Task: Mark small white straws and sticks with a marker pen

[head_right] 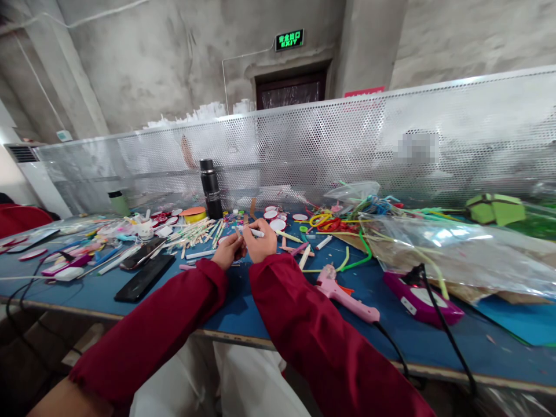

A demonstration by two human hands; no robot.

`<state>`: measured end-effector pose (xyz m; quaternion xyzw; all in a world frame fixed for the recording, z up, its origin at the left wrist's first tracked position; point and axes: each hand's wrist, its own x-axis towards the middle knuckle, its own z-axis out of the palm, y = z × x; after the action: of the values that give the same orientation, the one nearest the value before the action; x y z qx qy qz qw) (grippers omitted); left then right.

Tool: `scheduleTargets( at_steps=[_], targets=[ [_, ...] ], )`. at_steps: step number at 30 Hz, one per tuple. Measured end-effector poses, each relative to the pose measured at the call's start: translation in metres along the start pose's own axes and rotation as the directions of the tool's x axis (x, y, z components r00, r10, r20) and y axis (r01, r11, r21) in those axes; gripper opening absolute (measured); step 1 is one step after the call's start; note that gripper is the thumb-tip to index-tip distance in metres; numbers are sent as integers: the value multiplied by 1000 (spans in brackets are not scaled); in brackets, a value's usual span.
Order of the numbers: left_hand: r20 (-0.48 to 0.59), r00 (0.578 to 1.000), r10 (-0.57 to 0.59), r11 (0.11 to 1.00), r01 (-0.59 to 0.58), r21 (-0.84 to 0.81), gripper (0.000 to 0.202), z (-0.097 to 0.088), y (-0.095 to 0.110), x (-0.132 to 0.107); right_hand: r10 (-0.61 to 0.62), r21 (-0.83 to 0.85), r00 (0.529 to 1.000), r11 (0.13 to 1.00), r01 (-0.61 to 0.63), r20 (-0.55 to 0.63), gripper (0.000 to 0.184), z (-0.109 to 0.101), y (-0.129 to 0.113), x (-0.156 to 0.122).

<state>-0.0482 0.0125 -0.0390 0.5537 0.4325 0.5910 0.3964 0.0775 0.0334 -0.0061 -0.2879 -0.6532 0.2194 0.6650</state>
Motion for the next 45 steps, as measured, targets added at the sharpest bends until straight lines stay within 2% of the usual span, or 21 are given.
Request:
scheduleTargets(
  at_steps=[18,30,35,45],
  targets=[
    [-21,1000,-10,1000,11,16,51,-1,0,0,3,-10,1000,1000,-3,30,19,-2,-7,-2],
    [-32,999,-5,1000,6,22,55,-1,4,-2,1,-32,999,999,1,39,17,0,-3,-3],
    [-48,999,-19,1000,19,9,52,0,6,-3,5,-25,999,1000,-4,52,16,0,-2,-4],
    [-74,995,-67,997,64,-44,42,1,6,0,-14,-16,1000,1000,14,1,16,1,1,-1]
  ],
)
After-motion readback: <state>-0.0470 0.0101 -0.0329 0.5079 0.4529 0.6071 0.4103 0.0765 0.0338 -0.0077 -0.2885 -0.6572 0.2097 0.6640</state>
